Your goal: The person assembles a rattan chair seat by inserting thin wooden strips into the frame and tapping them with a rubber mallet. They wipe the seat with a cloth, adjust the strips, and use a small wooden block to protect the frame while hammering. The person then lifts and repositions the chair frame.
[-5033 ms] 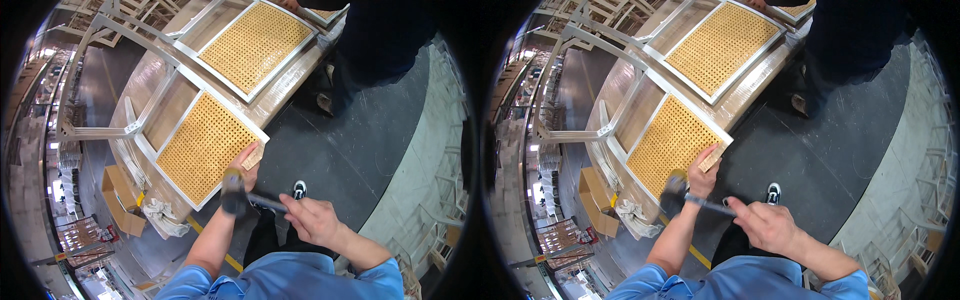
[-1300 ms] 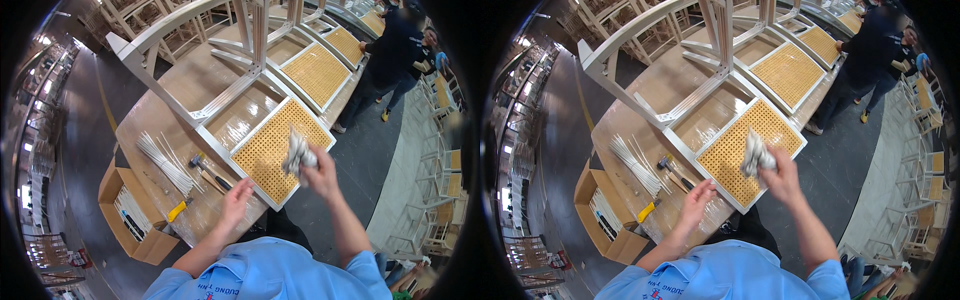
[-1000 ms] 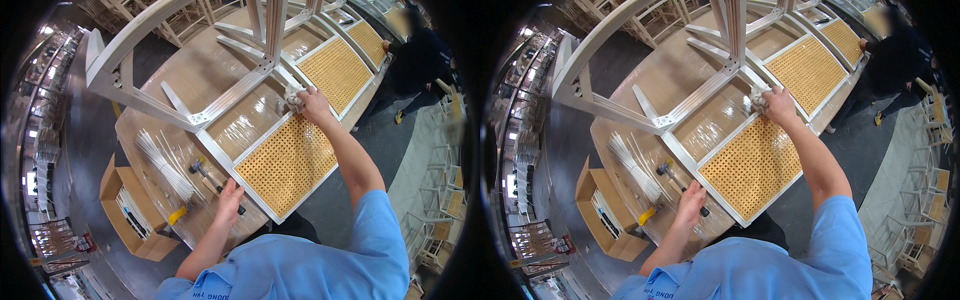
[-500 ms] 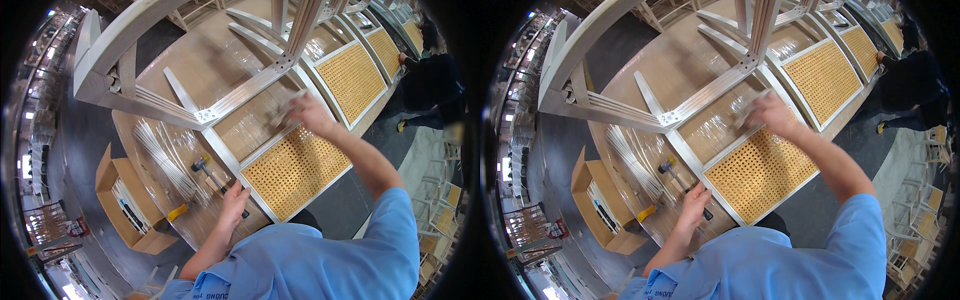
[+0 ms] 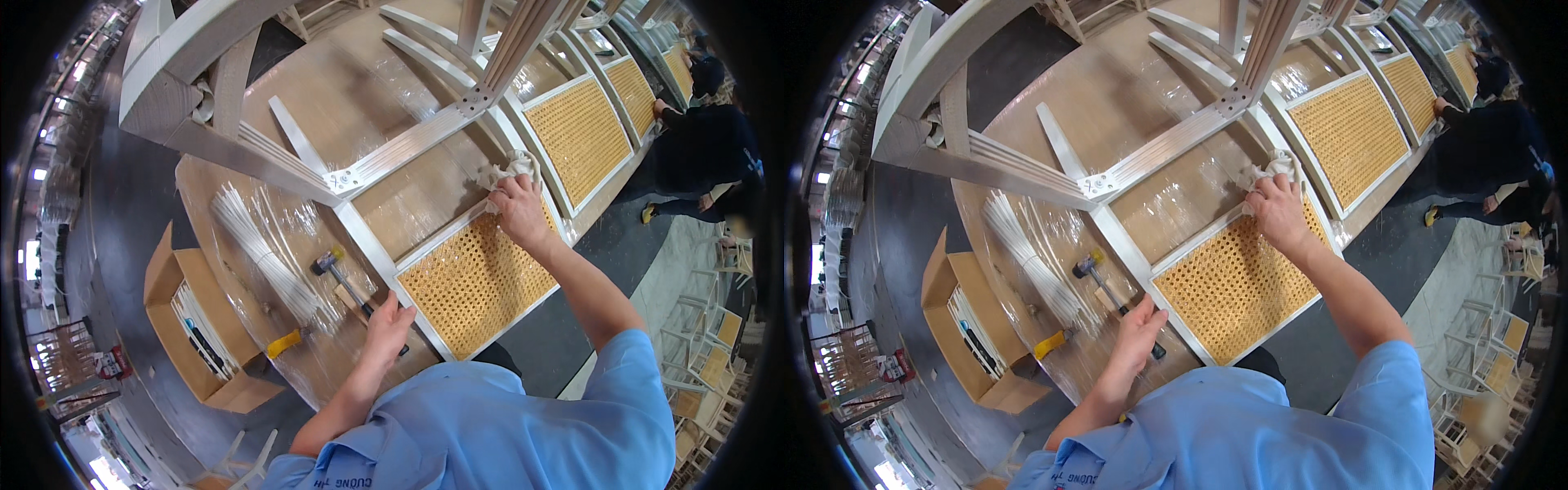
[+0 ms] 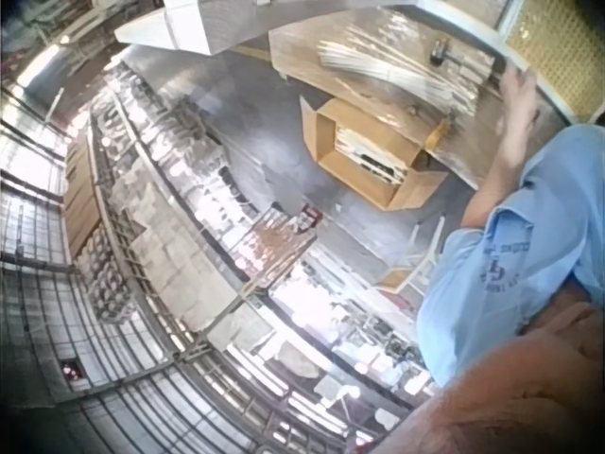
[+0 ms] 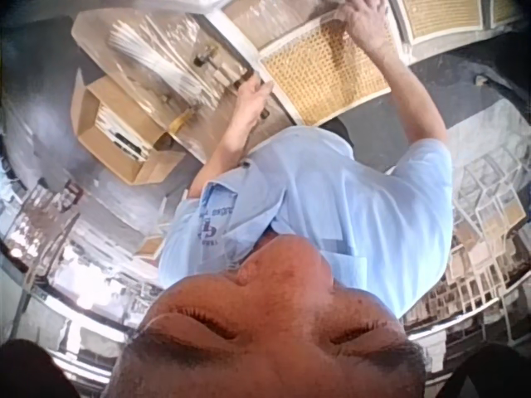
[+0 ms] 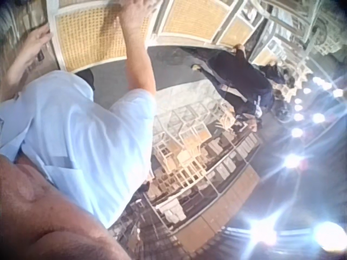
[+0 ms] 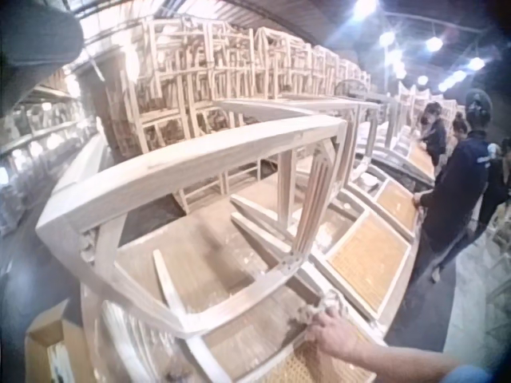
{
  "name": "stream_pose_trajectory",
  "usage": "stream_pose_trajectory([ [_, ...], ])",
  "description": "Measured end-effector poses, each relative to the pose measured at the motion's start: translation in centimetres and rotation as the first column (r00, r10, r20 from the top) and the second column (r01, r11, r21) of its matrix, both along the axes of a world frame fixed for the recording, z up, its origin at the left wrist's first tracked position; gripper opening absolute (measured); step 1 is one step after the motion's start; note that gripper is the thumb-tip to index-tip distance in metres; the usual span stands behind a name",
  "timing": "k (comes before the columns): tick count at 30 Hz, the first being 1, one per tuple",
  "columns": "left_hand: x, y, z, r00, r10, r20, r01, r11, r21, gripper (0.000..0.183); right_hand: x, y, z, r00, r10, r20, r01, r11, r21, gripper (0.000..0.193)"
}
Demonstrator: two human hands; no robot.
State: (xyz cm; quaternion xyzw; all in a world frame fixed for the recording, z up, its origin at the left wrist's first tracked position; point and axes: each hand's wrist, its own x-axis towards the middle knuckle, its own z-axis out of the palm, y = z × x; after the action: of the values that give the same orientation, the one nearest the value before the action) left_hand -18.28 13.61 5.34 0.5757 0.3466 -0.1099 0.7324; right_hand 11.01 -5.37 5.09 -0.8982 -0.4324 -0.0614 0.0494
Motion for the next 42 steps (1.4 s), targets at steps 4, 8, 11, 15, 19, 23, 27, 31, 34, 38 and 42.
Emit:
stream_pose_trajectory([
  [4, 0.1, -0.5, -0.9, 0.999, 0.039, -0.008, -0.039, 0.999, -0.002, 0.058, -4.1, 2.7, -1.8, 0.998, -0.032, 0.048, 0.033, 0.999, -0.019, 0.028],
  [8, 0.9, -0.9, 0.3, 1.0, -0.004, -0.025, 0.005, 0.999, 0.034, 0.047, -8.2, 5.0, -2.9, 0.988, -0.049, -0.149, 0.064, 0.993, 0.099, 0.022],
  [11, 0.7, -0.2, 0.2, 1.0, -0.013, -0.008, 0.013, 0.999, 0.052, 0.047, -12.0, 8.1, -2.2, 0.958, 0.179, -0.223, -0.131, 0.968, 0.213, 0.017],
  [15, 0.4, 0.9, 1.3, 0.999, 0.046, 0.024, -0.045, 0.998, -0.044, 0.048, -9.2, 8.0, -2.4, 0.953, 0.259, -0.154, -0.209, 0.937, 0.281, 0.015],
  [19, 1.1, -0.6, 1.5, 0.987, -0.071, 0.142, 0.093, 0.983, -0.156, 0.06, 2.4, -4.0, -2.4, 0.952, -0.292, 0.09, 0.284, 0.954, 0.095, 0.03],
  [23, 1.0, -0.2, 1.3, 0.999, 0.016, 0.029, -0.013, 0.993, -0.115, 0.059, -7.0, 3.8, -4.9, 0.966, 0.069, -0.249, 0.003, 0.961, 0.277, 0.034],
  [27, 0.5, 1.9, 2.0, 0.988, -0.011, -0.157, -0.004, 0.995, -0.096, 0.061, -15.9, 3.7, 0.9, 0.772, 0.208, -0.601, 0.176, 0.839, 0.515, 0.036],
  [31, 0.7, 2.6, 1.7, 0.986, -0.048, -0.159, 0.033, 0.995, -0.097, 0.051, -14.4, -8.9, 6.5, 0.581, 0.012, -0.813, 0.652, 0.59, 0.475, 0.032],
  [34, 1.1, 2.4, 1.4, 0.983, -0.092, -0.162, 0.085, 0.995, -0.046, 0.048, -11.6, -17.7, 5.9, 0.521, -0.16, -0.838, 0.84, 0.272, 0.47, 0.022],
  [38, 1.3, 2.8, 0.6, 0.957, -0.221, -0.188, 0.219, 0.975, -0.032, 0.052, -7.8, -23.7, -2.0, 0.284, -0.522, -0.804, 0.956, 0.086, 0.282, 0.028],
  [42, 1.6, 1.8, 2.5, 0.97, -0.176, -0.164, 0.165, 0.983, -0.083, 0.051, -11.9, -19.6, -8.7, 0.19, -0.681, -0.707, 0.956, -0.035, 0.29, 0.03],
])
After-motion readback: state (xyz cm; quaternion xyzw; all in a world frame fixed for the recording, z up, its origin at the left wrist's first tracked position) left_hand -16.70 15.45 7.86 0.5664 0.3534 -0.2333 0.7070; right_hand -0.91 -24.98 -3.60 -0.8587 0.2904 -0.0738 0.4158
